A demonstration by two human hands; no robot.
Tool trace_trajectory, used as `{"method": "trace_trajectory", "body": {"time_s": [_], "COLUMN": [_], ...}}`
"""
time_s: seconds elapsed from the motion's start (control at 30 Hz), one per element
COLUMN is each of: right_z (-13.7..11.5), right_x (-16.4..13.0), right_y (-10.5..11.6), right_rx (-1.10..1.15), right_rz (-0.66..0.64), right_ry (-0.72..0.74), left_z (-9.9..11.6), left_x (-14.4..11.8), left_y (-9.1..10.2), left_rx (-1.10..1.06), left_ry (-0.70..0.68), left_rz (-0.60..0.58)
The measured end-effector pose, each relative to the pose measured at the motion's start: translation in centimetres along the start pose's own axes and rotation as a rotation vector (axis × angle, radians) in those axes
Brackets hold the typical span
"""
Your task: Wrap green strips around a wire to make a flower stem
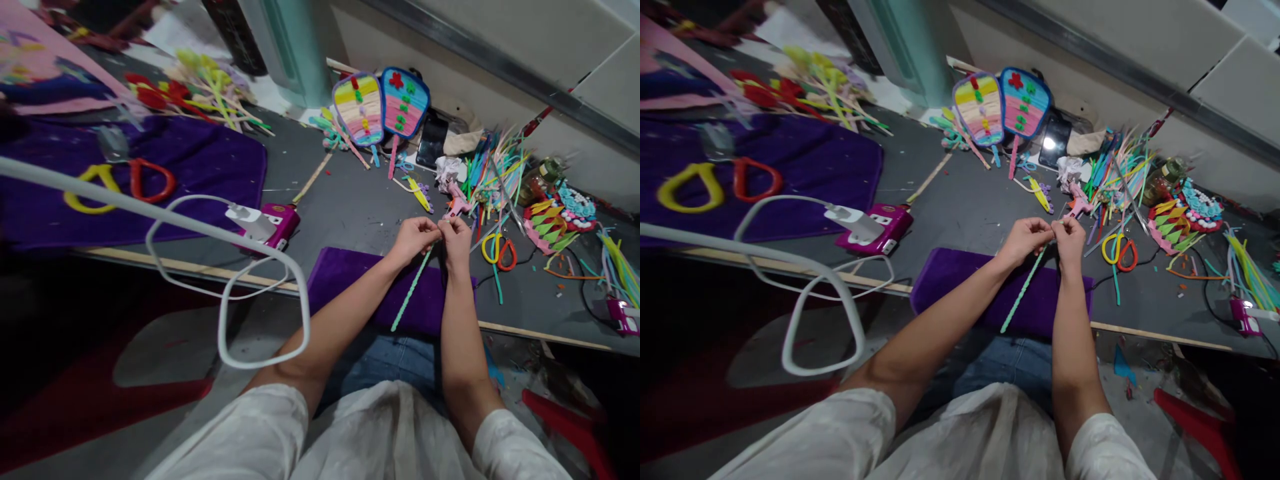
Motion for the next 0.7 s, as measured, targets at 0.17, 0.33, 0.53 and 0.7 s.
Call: {"method": "trace_trajectory", "body": {"time_s": [0.17,0.33,0.53,0.7], "right_z": [-0.21,-0.55,-0.60,-0.69], "right_x": [-0.27,-0.57,-0.53,-0.64], "right_y": [-0.08,-0.17,-0.11,-0.04], "right_rx": [0.045,0.218,0.361,0.379], "right_rz": [-0.061,-0.130,-0.229,-0.245], "right_ry": [-0.083,-0.241,-0.298,-0.311], "left_z": [0.05,-0.07,-0.27,-0.22], "left_x": [-0.02,0.07,0.23,0.05], "left_y": [0.21,0.47,0.60,0.50], "left_rx": [-0.057,-0.254,-0.455,-0.470], "left_ry": [0.004,0.051,0.131,0.176], "left_rz": [-0.011,-0.096,-0.213,-0.287]}}
Point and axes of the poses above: each hand's wrist, its own x-axis towards the middle knuckle, its own y-axis out of the back of the hand, z = x × y, the point moved 2 cm from there along x, towards the middle knuckle, and after that the axes turned 8 degrees about -z, right-handed, at the moved point
